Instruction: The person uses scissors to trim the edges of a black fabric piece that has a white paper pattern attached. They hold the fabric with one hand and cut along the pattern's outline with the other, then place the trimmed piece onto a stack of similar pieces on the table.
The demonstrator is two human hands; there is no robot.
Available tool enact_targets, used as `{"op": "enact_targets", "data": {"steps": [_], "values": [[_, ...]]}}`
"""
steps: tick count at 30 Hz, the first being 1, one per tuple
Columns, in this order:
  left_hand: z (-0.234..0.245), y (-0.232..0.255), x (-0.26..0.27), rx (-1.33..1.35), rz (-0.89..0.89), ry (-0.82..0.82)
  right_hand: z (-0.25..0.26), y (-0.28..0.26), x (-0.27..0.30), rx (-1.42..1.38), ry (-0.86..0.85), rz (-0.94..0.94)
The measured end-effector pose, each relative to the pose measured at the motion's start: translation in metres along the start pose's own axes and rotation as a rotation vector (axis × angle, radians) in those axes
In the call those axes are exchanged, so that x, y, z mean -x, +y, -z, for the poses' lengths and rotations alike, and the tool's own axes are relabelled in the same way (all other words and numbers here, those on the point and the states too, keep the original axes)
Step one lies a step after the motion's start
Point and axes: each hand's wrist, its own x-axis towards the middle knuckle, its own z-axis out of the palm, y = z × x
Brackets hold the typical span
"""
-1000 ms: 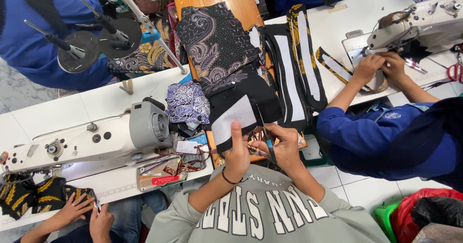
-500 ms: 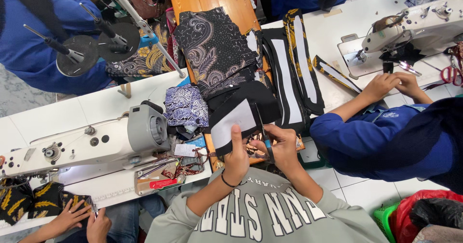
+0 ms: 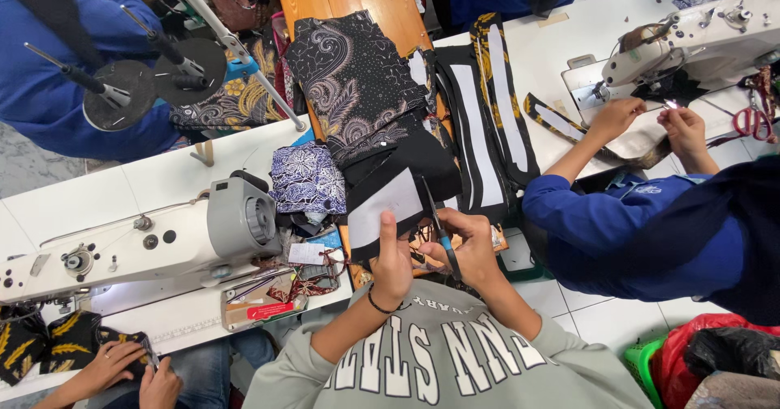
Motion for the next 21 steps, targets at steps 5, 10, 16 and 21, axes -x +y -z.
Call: {"op": "enact_targets", "data": {"steps": [5,10,16,21], "values": [[-0.003,0.0,0.001,-0.095,-0.122,0.029,0.001,0.0,-0.01,-0.018,0.026,0.038],[-0.006,-0.003,0.003,-0.027,-0.109,0.065,0.003,-0.002,-0.016,0.025,0.045,0.05],[-0.004,-0.004,0.004,-0.211,-0.094,0.095,0.001,-0.002,-0.018,0.056,0.067,0.086],[-0.01,-0.001,0.003,-0.206,-0.128,0.079,0.001,0.001,-0.02,0.078,0.095,0.108]]}}
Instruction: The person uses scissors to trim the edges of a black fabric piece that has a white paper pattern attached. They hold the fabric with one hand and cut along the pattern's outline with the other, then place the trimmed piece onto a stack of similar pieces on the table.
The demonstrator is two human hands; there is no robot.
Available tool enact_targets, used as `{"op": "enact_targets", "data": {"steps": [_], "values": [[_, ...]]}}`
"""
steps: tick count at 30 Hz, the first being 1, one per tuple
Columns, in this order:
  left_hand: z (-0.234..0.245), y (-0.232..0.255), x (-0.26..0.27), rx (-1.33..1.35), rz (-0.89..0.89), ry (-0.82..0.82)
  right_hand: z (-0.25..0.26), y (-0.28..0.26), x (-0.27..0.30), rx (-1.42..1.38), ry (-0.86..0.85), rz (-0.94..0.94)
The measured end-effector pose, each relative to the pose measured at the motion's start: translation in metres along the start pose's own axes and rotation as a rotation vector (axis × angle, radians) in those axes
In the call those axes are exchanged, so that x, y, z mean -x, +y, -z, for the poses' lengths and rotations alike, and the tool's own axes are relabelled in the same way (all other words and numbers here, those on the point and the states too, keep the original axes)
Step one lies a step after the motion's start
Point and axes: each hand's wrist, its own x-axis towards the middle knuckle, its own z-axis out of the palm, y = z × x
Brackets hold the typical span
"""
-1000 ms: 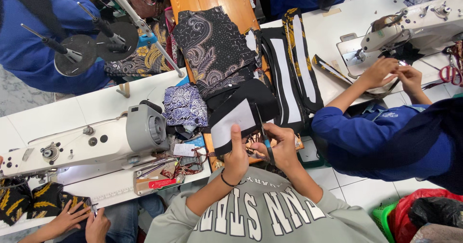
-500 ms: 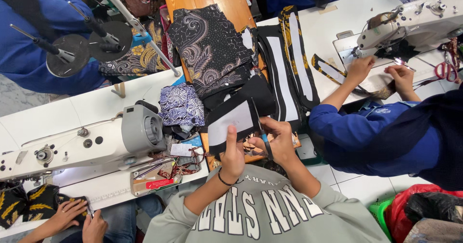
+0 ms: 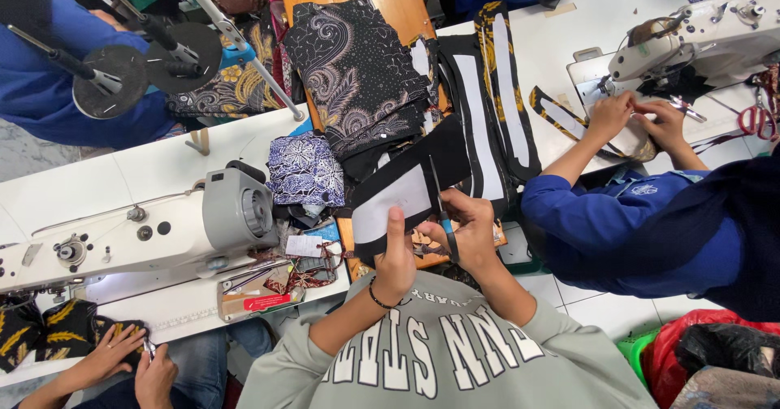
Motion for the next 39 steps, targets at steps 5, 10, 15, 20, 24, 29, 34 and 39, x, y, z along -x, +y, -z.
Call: {"op": "enact_targets", "data": {"steps": [5,10,15,20,24,29,34,39], "values": [[0.005,-0.002,0.0,-0.04,0.044,-0.005,0.001,0.003,-0.001,0.086,0.026,0.047],[0.012,-0.013,0.001,-0.016,0.024,-0.01,0.0,0.005,0.002,0.05,0.05,0.007],[0.005,-0.006,-0.001,0.035,0.028,-0.023,0.0,0.009,0.001,0.014,0.044,0.007],[-0.006,0.003,-0.001,-0.047,0.024,-0.001,0.003,0.012,-0.002,-0.001,0.039,0.017],[-0.003,-0.001,0.0,-0.079,-0.006,-0.018,0.006,0.013,-0.005,0.05,0.04,0.039],[0.007,-0.007,0.003,-0.247,0.014,0.008,0.003,0.011,-0.004,0.063,0.071,0.022],[0.004,-0.002,0.003,-0.303,-0.02,0.001,0.001,0.006,-0.005,0.062,0.066,-0.003],[0.009,0.001,0.005,-0.521,-0.054,-0.02,0.003,-0.001,-0.008,-0.049,0.003,-0.001]]}}
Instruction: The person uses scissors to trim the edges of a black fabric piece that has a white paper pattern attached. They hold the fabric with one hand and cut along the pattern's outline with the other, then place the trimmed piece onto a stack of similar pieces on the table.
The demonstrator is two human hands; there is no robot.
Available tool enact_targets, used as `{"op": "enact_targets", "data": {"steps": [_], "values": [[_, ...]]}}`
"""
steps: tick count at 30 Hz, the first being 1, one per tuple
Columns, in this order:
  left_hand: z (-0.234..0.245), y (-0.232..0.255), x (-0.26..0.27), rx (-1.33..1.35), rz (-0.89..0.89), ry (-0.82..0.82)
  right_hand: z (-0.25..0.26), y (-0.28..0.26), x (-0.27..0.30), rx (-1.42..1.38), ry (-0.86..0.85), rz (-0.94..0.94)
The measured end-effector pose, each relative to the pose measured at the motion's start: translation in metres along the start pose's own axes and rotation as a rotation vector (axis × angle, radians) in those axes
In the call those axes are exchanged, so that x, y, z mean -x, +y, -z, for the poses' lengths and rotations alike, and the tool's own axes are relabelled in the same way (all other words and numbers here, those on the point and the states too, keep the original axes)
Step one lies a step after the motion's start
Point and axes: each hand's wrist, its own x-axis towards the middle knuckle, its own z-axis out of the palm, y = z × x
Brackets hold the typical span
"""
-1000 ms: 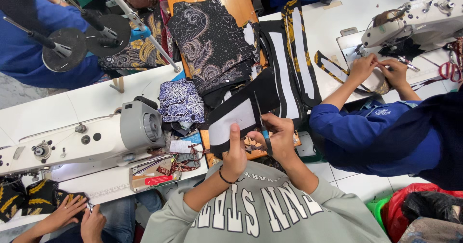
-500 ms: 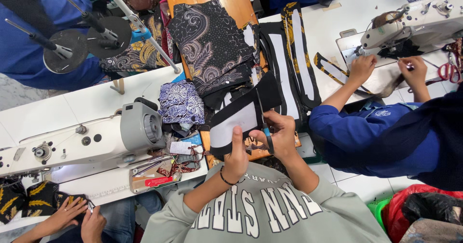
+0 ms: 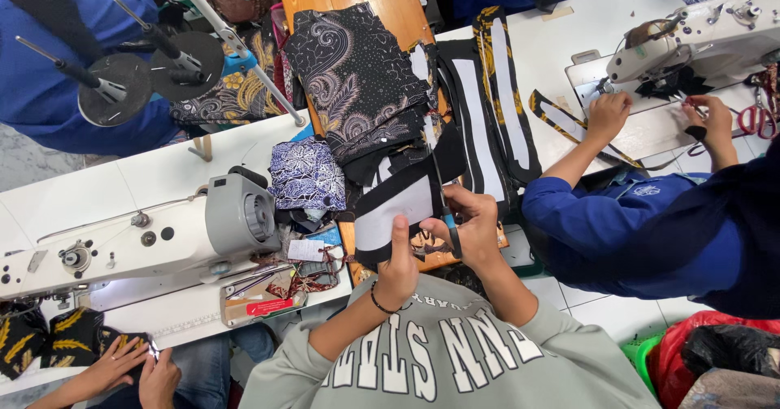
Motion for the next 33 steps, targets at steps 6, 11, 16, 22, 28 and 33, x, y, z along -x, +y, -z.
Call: {"op": "enact_targets", "data": {"steps": [6,11,16,22,28,33], "values": [[0.007,-0.036,0.005,-0.022,-0.055,0.022,-0.002,-0.004,0.002,0.005,0.021,-0.092],[0.022,-0.061,0.007,-0.355,-0.419,-0.014,-0.004,-0.004,0.003,0.028,0.07,-0.142],[0.022,-0.046,0.004,-0.456,-0.532,0.096,0.002,-0.008,-0.001,-0.259,0.038,0.014],[0.01,0.028,-0.012,0.359,0.007,-0.144,0.007,-0.013,-0.015,-0.252,0.13,-0.047],[0.036,0.075,-0.041,0.084,0.168,-0.259,0.005,-0.011,-0.014,-0.223,0.168,-0.162],[0.043,0.071,-0.04,0.164,-0.027,-0.377,-0.008,-0.016,-0.009,-0.3,0.329,-0.089]]}}
